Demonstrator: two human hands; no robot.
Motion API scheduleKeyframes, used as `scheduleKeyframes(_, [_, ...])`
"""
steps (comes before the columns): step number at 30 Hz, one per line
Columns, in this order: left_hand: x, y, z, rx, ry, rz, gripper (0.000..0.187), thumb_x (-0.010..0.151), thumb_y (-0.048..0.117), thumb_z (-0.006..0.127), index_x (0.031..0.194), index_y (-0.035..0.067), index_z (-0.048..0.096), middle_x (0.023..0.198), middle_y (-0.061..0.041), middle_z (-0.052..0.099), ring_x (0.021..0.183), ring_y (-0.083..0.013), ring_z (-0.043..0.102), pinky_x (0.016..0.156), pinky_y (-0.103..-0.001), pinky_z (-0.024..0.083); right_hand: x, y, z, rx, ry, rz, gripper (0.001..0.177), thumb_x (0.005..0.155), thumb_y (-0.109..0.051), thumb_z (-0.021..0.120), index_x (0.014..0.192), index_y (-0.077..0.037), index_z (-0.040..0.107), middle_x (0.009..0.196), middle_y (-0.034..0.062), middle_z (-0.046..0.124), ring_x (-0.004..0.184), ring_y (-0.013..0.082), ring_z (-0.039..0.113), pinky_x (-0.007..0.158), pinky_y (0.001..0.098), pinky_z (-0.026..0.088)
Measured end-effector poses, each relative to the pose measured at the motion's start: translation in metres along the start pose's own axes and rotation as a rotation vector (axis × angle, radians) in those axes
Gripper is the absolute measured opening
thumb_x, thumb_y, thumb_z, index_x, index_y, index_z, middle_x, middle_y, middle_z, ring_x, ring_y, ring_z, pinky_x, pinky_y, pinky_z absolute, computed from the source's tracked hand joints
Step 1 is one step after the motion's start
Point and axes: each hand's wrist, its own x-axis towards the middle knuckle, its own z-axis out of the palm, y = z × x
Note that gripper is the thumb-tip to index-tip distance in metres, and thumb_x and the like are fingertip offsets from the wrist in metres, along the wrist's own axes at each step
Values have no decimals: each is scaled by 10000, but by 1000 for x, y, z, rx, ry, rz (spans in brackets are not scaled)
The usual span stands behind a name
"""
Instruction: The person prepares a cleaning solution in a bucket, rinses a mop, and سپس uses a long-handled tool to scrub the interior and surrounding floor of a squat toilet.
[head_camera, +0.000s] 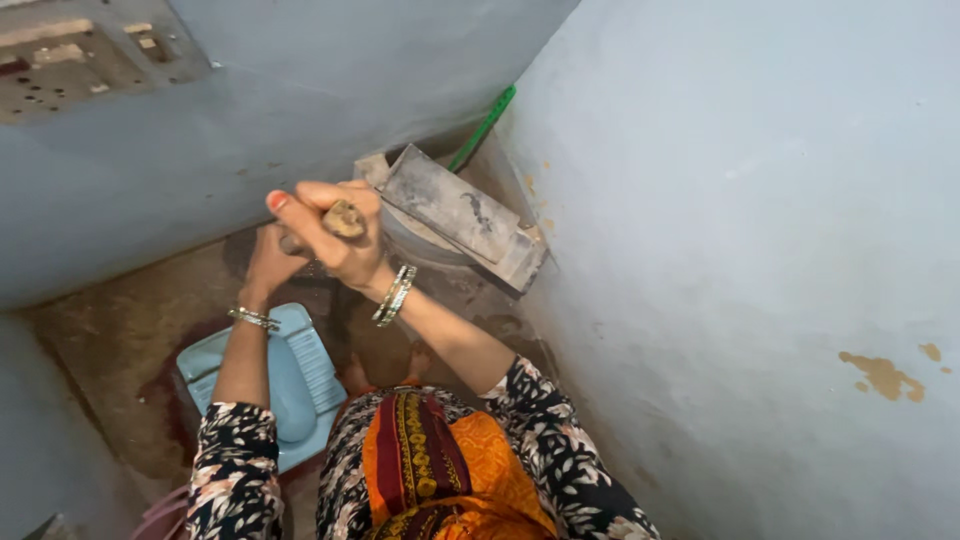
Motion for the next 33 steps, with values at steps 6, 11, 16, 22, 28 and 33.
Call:
scheduleKeyframes(6, [-21, 18, -24, -70, 170, 15, 324, 833, 220, 795, 1027, -11, 677, 919, -130, 715, 872, -219, 696, 730, -365, 530, 1, 3, 28, 150, -183, -51, 406, 976, -70, 650, 617, -42, 461, 548, -2, 478, 489, 55, 437, 478, 278, 297])
scheduleKeyframes(11, [-33, 19, 0, 17, 294, -84, 271, 865, 216, 803, 1000, 7, 698, 894, -111, 715, 867, -169, 714, 740, -366, 536, -2, -4, 8, 64, -325, -53, 379, 965, -49, 650, 638, -22, 461, 558, 5, 380, 474, 40, 379, 476, 284, 295])
scheduleKeyframes(16, [-32, 39, 40, -176, 300, -71, 257, 865, 215, 765, 1045, 35, 726, 905, -77, 746, 868, -163, 706, 758, -355, 553, -8, -14, -23, 61, -338, 19, 389, 981, -43, 642, 637, -17, 463, 553, -8, 405, 524, 35, 362, 489, 292, 285])
scheduleKeyframes(22, [-30, 77, 105, -210, 314, -79, 237, 870, 189, 768, 1038, 30, 714, 907, -61, 740, 860, -126, 707, 733, -331, 547, -21, -28, -66, 85, -340, 82, 412, 992, -34, 627, 623, -25, 444, 556, -25, 428, 533, 25, 377, 481, 287, 286])
scheduleKeyframes(28, [-22, 41, 199, -160, 199, -86, 236, 865, 131, 818, 759, -22, 672, 614, -117, 629, 603, -186, 566, 575, -352, 458, -34, -40, -131, -96, -258, 37, 374, 961, -22, 644, 626, -10, 479, 544, -28, 368, 511, 32, 329, 478, 299, 239])
scheduleKeyframes(33, [-11, 81, 244, -280, 181, 94, 151, 736, 90, 804, 835, -6, 743, 728, -58, 725, 661, -97, 664, 611, -302, 510, -50, -47, -185, -171, -175, 32, 433, 973, -12, 647, 635, -14, 377, 571, -9, 290, 534, 61, 277, 507, 321, 227])
